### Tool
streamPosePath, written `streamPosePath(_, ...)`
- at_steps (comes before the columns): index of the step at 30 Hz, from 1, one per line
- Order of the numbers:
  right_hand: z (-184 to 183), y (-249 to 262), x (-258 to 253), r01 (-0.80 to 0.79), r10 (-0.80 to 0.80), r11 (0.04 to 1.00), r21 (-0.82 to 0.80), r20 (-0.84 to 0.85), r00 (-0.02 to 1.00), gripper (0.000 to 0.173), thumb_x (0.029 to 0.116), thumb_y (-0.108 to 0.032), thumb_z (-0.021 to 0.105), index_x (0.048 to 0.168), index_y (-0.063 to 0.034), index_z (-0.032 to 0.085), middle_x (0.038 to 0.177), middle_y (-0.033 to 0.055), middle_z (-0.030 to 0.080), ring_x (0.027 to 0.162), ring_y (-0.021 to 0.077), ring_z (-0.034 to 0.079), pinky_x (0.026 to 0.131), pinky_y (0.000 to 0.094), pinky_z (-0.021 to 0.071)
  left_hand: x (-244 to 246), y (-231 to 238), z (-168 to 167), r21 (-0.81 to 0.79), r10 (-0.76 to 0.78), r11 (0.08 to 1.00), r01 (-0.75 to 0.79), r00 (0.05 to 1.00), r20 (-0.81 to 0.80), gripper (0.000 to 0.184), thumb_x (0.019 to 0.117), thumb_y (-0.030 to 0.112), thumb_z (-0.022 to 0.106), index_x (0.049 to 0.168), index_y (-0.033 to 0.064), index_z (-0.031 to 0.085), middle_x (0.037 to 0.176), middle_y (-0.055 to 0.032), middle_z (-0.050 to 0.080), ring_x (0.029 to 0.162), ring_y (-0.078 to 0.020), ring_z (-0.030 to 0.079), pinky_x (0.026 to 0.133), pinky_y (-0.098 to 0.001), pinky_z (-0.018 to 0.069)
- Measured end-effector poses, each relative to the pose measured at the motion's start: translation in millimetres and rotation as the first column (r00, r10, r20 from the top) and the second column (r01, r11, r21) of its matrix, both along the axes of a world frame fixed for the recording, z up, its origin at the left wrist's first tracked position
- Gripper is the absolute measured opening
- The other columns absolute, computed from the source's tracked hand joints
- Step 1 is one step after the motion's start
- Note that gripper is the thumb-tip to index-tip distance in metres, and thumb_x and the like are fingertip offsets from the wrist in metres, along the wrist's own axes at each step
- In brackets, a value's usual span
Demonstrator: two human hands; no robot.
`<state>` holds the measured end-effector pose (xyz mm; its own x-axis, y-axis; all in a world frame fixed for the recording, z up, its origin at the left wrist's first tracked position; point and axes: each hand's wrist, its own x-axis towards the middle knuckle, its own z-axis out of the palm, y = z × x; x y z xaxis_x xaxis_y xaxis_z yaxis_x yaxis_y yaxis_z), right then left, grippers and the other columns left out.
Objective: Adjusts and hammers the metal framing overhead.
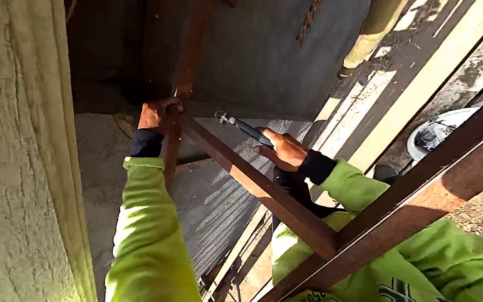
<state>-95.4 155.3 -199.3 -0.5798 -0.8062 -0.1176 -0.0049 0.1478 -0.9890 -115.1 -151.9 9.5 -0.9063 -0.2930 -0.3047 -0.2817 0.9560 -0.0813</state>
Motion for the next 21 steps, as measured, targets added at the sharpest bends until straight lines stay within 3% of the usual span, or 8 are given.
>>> streamPosePath(4,4,-28,4,0.090,-0.076,0.988,-0.128,0.106,0.991,0.044,0.1065,-0.037,0.055,0.143,-0.0109,0.054,0.088,0.0143,0.069,0.075,0.0293,0.068,0.070,0.0523,0.0559,-1,1,1,-0.008,-0.041,0.999,0.041,0.999,-0.008,0.025,0.1030,0.021,0.061,0.116,0.0030,0.072,0.106,-0.0186,0.074,0.099,-0.0325,0.071,0.095,-0.0591,0.0518)
streamPosePath(8,10,-57,4,0.167,-0.142,0.981,-0.101,0.221,0.965,0.026,0.1028,-0.019,0.054,0.121,-0.0011,0.061,0.082,0.0173,0.067,0.072,0.0321,0.067,0.065,0.0529,0.0540,-2,2,1,-0.009,-0.051,0.999,0.051,0.999,0.006,0.025,0.1029,0.021,0.061,0.116,0.0034,0.073,0.106,-0.0179,0.074,0.098,-0.0301,0.072,0.094,-0.0564,0.0526)
streamPosePath(13,10,-88,0,0.251,-0.195,0.945,-0.211,0.253,0.948,0.043,0.1082,-0.042,0.047,0.109,-0.0021,0.062,0.071,0.0085,0.060,0.062,0.0233,0.061,0.060,0.0455,0.0516,-7,-3,1,-0.010,-0.100,0.995,0.102,0.992,0.079,0.028,0.1032,0.025,0.061,0.118,0.0046,0.073,0.105,-0.0184,0.074,0.095,-0.0302,0.072,0.092,-0.0559,0.0538)
streamPosePath(17,13,-107,5,0.374,-0.295,0.888,-0.267,0.292,0.910,0.047,0.1086,-0.047,0.044,0.099,-0.0044,0.061,0.064,0.0038,0.055,0.055,0.0180,0.056,0.053,0.0403,0.0477,-4,-7,6,0.010,-0.177,0.984,0.177,0.982,0.058,0.029,0.1014,0.025,0.063,0.116,0.0025,0.074,0.105,-0.0203,0.075,0.095,-0.0304,0.073,0.092,-0.0538,0.0548)
streamPosePath(21,10,-111,0,0.325,-0.267,0.910,-0.258,0.238,0.934,0.049,0.1081,-0.049,0.043,0.100,-0.0049,0.062,0.063,0.0040,0.056,0.055,0.0200,0.058,0.052,0.0422,0.0484,-2,-13,5,0.036,-0.244,0.969,0.244,0.969,0.020,0.028,0.1008,0.027,0.064,0.113,0.0040,0.076,0.101,-0.0183,0.075,0.091,-0.0245,0.073,0.089,-0.0464,0.0562)
